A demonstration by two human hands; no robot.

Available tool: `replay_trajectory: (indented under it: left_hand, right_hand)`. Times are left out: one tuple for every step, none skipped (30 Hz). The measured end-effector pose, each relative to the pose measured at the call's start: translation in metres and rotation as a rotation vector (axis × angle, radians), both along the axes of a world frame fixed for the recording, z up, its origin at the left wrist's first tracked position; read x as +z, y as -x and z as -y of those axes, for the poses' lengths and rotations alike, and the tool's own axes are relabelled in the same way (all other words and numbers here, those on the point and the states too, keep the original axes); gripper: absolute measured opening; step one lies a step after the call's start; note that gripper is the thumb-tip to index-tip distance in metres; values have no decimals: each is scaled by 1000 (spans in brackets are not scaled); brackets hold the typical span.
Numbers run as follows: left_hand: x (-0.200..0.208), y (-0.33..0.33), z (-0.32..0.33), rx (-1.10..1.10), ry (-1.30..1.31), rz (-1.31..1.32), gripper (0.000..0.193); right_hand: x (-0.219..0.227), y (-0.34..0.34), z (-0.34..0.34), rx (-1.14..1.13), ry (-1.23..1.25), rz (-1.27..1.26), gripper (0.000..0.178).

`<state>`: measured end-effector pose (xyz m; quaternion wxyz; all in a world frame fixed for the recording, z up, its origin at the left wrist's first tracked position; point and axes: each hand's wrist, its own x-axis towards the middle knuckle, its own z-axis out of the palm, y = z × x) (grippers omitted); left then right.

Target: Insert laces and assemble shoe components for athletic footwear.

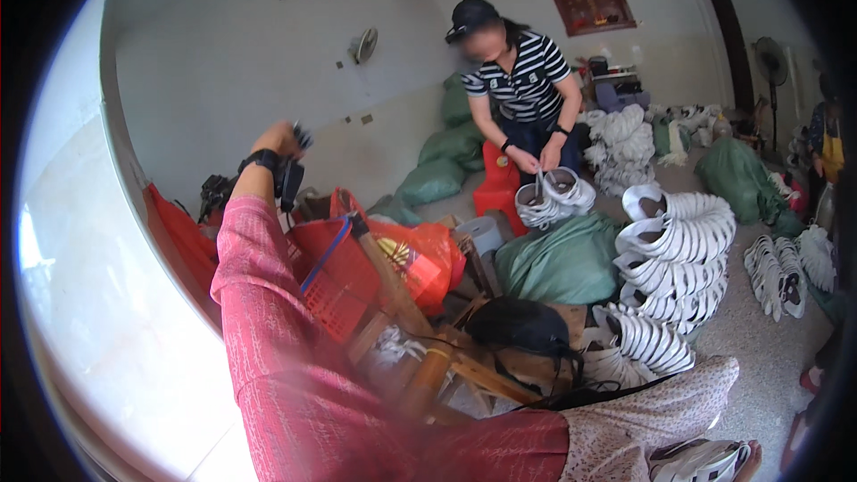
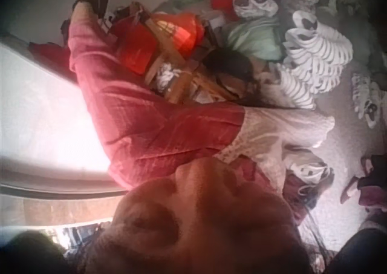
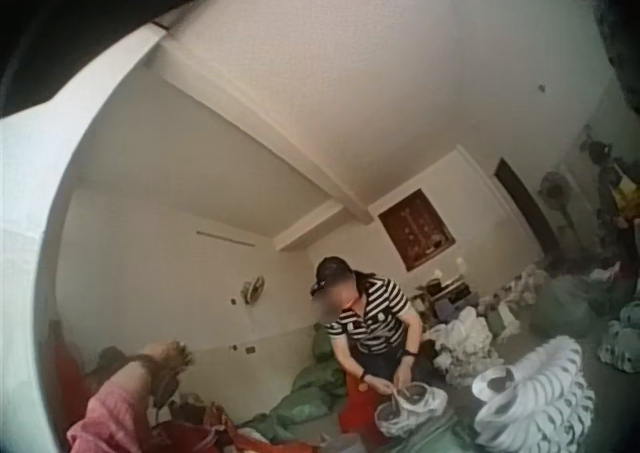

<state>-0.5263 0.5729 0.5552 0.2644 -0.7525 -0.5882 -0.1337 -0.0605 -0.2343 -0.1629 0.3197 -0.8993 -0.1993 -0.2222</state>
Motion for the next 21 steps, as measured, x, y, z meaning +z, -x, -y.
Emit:
replay_trajectory:
  left_hand:
    - [20,-26,16,-123,58,128,43]
    - [24,-59,29,-413,288,362,39]
    - [26,-94,47,-712,528,581,35]
    - [24,-131,72,-889,717,636,27]
    - [17,-166,97,-1024,825,700,28]
    - [7,-200,124,-1179,866,662,28]
    - [-10,-233,158,-1312,940,687,26]
    - [-29,-261,178,-1487,975,660,26]
    - [-49,-287,192,-1572,1045,650,27]
    - [-76,-302,226,-1591,1237,701,29]
    - [-102,-317,251,-1621,1357,696,31]
    - [-124,-328,275,-1712,1468,648,33]
    - [-143,-337,296,-1707,1611,581,35]
    - [-172,-371,304,-1643,1852,506,36]
    - [-191,-383,328,-1594,1977,449,36]
    - [-210,-384,350,-1532,2079,400,36]
    - [-229,-385,368,-1562,2129,341,35]
    - [-245,-383,382,-1586,2175,289,35]
    - [-258,-381,394,-1511,2225,223,36]
    - [-273,-379,406,-1535,2277,145,35]
    - [-283,-376,415,-1524,2303,71,34]
  right_hand:
    - [-3,-5,0,52,23,35,24]
    - [-4,-5,2,83,55,68,28]
    - [-4,-7,1,108,87,104,32]
    - [-2,-6,4,129,130,134,37]
    - [-3,-5,8,145,170,162,42]
    - [-3,-5,13,157,211,192,48]
    - [-4,-1,20,85,211,193,48]
    - [-5,-3,23,-6,-305,26,29]
    - [-1,0,31,-82,-826,-122,20]
    - [37,20,17,-153,-1003,-156,20]
    - [101,53,-6,-240,-1178,-173,28]
    - [124,73,0,-217,-1237,-117,45]
    - [165,102,-7,-273,-1187,-126,47]
    - [187,101,-23,-266,-1219,-184,47]
    - [206,115,-25,-196,-1209,-238,42]
    - [232,126,-37,-112,-1297,-347,36]
    - [252,131,-50,7,-1330,-393,32]
    - [273,134,-69,125,-1347,-397,28]
    - [294,137,-85,202,-1358,-466,28]
    - [307,138,-104,250,-1361,-488,32]
    - [315,132,-121,373,-1312,-466,36]
